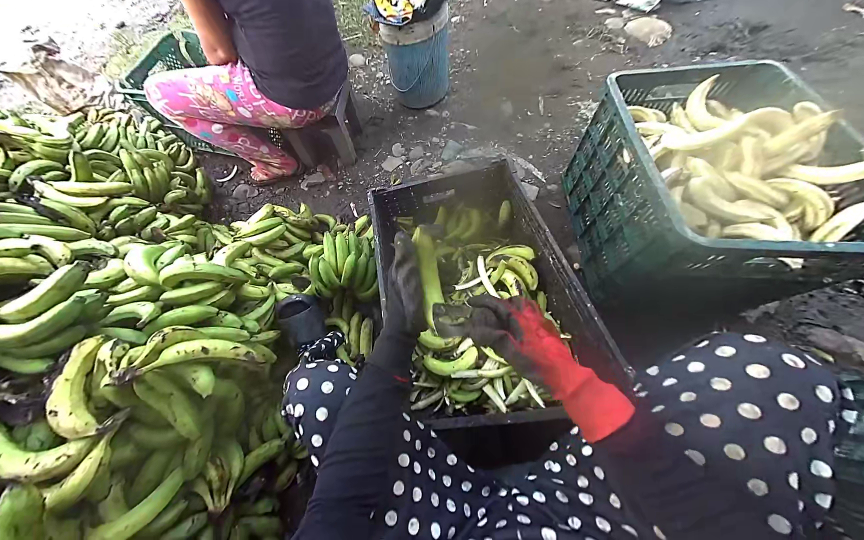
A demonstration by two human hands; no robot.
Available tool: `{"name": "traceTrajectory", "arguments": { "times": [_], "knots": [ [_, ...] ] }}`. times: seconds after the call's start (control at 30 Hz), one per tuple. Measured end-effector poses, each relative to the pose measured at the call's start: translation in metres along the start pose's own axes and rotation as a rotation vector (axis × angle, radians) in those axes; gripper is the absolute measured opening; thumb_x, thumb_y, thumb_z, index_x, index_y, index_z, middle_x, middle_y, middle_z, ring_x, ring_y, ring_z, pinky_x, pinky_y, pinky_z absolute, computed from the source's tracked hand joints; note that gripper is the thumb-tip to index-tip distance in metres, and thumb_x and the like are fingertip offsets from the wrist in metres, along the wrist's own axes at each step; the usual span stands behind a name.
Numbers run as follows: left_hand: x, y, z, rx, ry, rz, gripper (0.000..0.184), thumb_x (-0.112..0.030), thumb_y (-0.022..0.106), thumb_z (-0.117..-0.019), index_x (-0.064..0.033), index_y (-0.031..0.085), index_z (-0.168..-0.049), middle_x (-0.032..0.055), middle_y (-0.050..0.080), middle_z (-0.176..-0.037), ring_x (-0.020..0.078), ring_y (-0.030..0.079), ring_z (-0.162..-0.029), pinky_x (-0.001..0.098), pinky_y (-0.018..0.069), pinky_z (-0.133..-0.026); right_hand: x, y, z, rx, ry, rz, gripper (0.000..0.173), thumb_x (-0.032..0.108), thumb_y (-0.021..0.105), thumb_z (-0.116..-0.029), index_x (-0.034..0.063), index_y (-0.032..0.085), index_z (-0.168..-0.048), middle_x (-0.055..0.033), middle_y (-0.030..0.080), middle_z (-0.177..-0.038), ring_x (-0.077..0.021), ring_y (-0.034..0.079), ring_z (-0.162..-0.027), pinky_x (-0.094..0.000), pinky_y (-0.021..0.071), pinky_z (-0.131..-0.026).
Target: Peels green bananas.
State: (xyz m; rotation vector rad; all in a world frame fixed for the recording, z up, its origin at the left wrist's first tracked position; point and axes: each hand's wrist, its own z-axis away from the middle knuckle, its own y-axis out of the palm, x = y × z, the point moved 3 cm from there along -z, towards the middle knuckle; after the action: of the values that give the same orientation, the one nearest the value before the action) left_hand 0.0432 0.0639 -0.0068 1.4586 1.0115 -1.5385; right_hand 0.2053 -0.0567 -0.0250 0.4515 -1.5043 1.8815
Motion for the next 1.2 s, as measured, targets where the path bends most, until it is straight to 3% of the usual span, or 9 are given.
{"name": "traceTrajectory", "arguments": {
  "times": [0.4, 0.47, 0.57, 0.7, 0.8, 0.93, 1.03, 1.13, 1.2],
  "knots": [
    [0.005, 0.011, 0.007, 0.145, 0.063, -0.124, 0.061, -0.057, 0.03, -0.1029, -0.0189, 0.048, -0.147, 0.0072, 0.064, -0.125, 0.0146, 0.064, -0.099, 0.0403, 0.0566, -0.085, 0.018, 0.002, -0.028, -0.124, 0.249, -0.08, 0.046, 0.04, 0.056, -0.1032, 0.0182, 0.06, -0.143, -0.0295, 0.052, -0.143, -0.0497, 0.046, -0.135, -0.0672, 0.0392, -0.104],
    [-0.006, 0.025, 0.016, 0.177, -0.171, -0.08, 0.049, -0.041, 0.029, -0.1095, -0.009, 0.051, -0.139, 0.01, 0.065, -0.113, 0.0178, 0.065, -0.091, 0.0394, 0.0557, -0.079, 0.013, -0.006, -0.043, -0.197, 0.305, -0.111, 0.044, 0.036, 0.055, -0.1046, 0.0166, 0.058, -0.144, -0.0317, 0.052, -0.141, -0.0523, 0.048, -0.132, -0.0699, 0.0403, -0.1],
    [0.009, 0.034, 0.02, 0.319, -0.233, 0.11, 0.059, -0.048, 0.023, -0.1074, -0.0058, 0.044, -0.143, 0.012, 0.07, -0.1, 0.0212, 0.071, -0.079, 0.0375, 0.0625, -0.067, -0.017, -0.022, -0.058, -0.285, 0.259, -0.186, 0.042, 0.034, 0.042, -0.1098, 0.011, 0.057, -0.142, -0.0275, 0.061, -0.134, -0.0487, 0.056, -0.125, -0.0705, 0.0427, -0.1],
    [0.008, 0.017, 0.002, 0.237, -0.114, 0.304, 0.062, -0.059, 0.02, -0.1052, -0.0196, 0.051, -0.142, 0.0074, 0.068, -0.097, 0.0182, 0.067, -0.075, 0.0374, 0.0603, -0.067, -0.028, -0.048, -0.04, -0.359, 0.122, -0.177, 0.037, 0.015, 0.046, -0.1084, 0.0045, 0.056, -0.142, -0.0276, 0.062, -0.132, -0.0447, 0.058, -0.125, -0.0649, 0.0428, -0.104],
    [0.002, 0.011, -0.004, 0.088, 0.007, 0.245, 0.068, -0.07, 0.015, -0.1013, -0.0306, 0.055, -0.139, 0.0015, 0.069, -0.102, 0.0119, 0.066, -0.076, 0.0332, 0.0586, -0.065, -0.02, -0.039, -0.028, -0.284, 0.124, -0.05, 0.033, 0.024, 0.05, -0.1064, 0.0074, 0.065, -0.132, -0.0251, 0.066, -0.124, -0.0447, 0.062, -0.118, -0.0672, 0.0464, -0.096],
    [0.007, 0.004, 0.0, -0.194, 0.178, -0.283, 0.059, -0.047, 0.03, -0.1053, -0.0165, 0.037, -0.155, 0.0113, 0.054, -0.143, 0.0199, 0.056, -0.124, 0.0481, 0.0485, -0.101, 0.001, -0.018, 0.003, -0.064, 0.165, 0.03, 0.045, 0.044, 0.046, -0.1044, 0.0199, 0.064, -0.138, -0.0235, 0.06, -0.137, -0.0465, 0.052, -0.131, -0.0695, 0.0419, -0.099],
    [0.01, 0.003, 0.004, -0.221, 0.155, -0.354, 0.062, -0.047, 0.032, -0.1052, -0.0161, 0.03, -0.159, 0.0124, 0.047, -0.152, 0.0231, 0.05, -0.133, 0.0514, 0.044, -0.106, 0.007, -0.006, 0.012, -0.025, 0.169, 0.054, 0.052, 0.05, 0.047, -0.1014, 0.0218, 0.061, -0.142, -0.0254, 0.055, -0.142, -0.0488, 0.047, -0.134, -0.0707, 0.0376, -0.101],
    [0.014, 0.014, 0.007, -0.035, 0.059, -0.148, 0.056, -0.046, 0.035, -0.1054, -0.0159, 0.039, -0.153, 0.0095, 0.058, -0.136, 0.0183, 0.061, -0.113, 0.0448, 0.0533, -0.094, 0.01, -0.008, -0.007, -0.104, 0.232, 0.009, 0.046, 0.044, 0.051, -0.1035, 0.0172, 0.063, -0.139, -0.0273, 0.056, -0.139, -0.0491, 0.047, -0.135, -0.0695, 0.0373, -0.103],
    [0.022, 0.026, 0.007, 0.104, 0.143, -0.14, 0.054, -0.041, 0.032, -0.1082, -0.0013, 0.053, -0.138, 0.0141, 0.066, -0.12, 0.0166, 0.065, -0.104, 0.0369, 0.0552, -0.09, 0.006, -0.019, -0.027, -0.181, 0.307, -0.023, 0.044, 0.04, 0.054, -0.1043, 0.0158, 0.062, -0.14, -0.0276, 0.055, -0.14, -0.0497, 0.047, -0.134, -0.0702, 0.038, -0.102]
  ]
}}
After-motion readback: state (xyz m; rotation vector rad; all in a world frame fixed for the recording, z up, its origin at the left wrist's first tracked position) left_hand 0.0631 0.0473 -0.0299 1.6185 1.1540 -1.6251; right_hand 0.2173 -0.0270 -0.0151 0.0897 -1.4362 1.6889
